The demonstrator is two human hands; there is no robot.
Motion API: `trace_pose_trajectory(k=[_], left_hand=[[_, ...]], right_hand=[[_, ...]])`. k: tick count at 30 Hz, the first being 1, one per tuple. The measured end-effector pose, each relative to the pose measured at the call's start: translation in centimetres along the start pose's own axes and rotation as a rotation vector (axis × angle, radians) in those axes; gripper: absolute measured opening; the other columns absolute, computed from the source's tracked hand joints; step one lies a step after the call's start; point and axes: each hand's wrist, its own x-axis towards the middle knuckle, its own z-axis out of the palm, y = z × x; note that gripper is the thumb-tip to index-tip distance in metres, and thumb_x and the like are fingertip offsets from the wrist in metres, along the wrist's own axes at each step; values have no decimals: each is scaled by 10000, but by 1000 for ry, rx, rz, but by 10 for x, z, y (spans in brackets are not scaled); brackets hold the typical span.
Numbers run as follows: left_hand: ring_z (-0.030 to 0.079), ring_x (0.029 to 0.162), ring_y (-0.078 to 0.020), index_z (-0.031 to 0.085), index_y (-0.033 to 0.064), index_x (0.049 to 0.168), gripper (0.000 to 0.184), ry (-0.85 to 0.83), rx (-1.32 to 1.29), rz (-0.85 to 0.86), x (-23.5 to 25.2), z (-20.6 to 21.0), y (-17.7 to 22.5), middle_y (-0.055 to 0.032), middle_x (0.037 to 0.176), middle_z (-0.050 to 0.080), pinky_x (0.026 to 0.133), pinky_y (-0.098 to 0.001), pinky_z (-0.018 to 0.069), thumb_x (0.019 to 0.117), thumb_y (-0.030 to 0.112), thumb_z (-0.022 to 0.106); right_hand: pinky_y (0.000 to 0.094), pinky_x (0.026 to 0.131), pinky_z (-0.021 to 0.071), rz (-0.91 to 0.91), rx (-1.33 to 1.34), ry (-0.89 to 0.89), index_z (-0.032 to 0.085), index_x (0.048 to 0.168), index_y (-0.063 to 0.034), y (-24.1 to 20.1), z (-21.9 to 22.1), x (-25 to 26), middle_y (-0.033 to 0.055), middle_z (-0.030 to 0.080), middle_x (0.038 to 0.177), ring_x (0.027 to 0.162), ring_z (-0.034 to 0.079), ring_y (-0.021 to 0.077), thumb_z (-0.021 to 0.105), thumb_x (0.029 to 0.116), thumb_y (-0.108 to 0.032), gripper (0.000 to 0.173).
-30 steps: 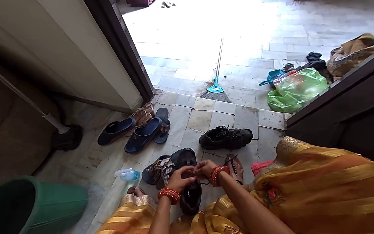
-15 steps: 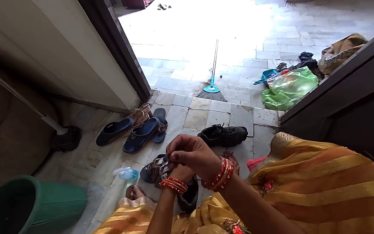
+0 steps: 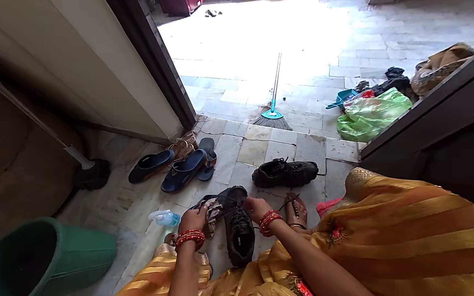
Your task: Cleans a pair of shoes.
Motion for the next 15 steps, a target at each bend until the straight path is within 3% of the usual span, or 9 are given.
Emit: trace_pose_trajectory(k=[2,7,10,11,13,15], left_hand=[[607,1267,-385,692,-62,1176,542,-56,97,-96,7,6,-17,-272,1282,658,1082,-565,436,1103,421,457],[490,1422,-374,582,-93,1361,535,-127,185,-266,21,32,-60,-288,1479,527,1169,-521,380,1075,357,535],[440,1460,-366,360,-101,1523,708,-157,284,-349,19,45,-65,-303,1564,407,1169,-491,387,1038,349,610],[445,1455,-363,349,-102,1526,741,-171,318,-351,18,48,-64,-301,1555,418,1164,-492,392,1026,365,633],[513,1403,-363,496,-38,1465,675,-133,375,-310,10,50,-54,-256,1497,520,1114,-531,442,991,407,679],[539,1372,-388,487,29,1498,646,-32,382,-220,3,48,-39,-230,1480,551,1083,-567,456,983,364,688]], right_hand=[[578,1032,479,53,-6,-2,644,1276,1,11,9,8,219,680,1245,1183,645,383,630,949,-6,327],[527,1055,477,40,1,-66,598,1349,-7,13,14,18,182,684,1260,1202,643,338,653,942,-8,410],[539,1085,448,46,-76,-139,589,1378,-28,8,20,17,174,670,1300,1260,609,337,639,941,6,441],[545,1086,448,55,-100,-147,595,1374,-33,9,22,17,171,670,1304,1267,607,335,636,943,1,434],[555,1078,454,84,-111,-128,616,1355,-44,14,23,17,163,673,1302,1264,610,336,620,936,11,423],[565,1071,460,142,-92,-93,639,1321,-46,19,19,15,160,669,1311,1270,606,342,594,914,43,419]])
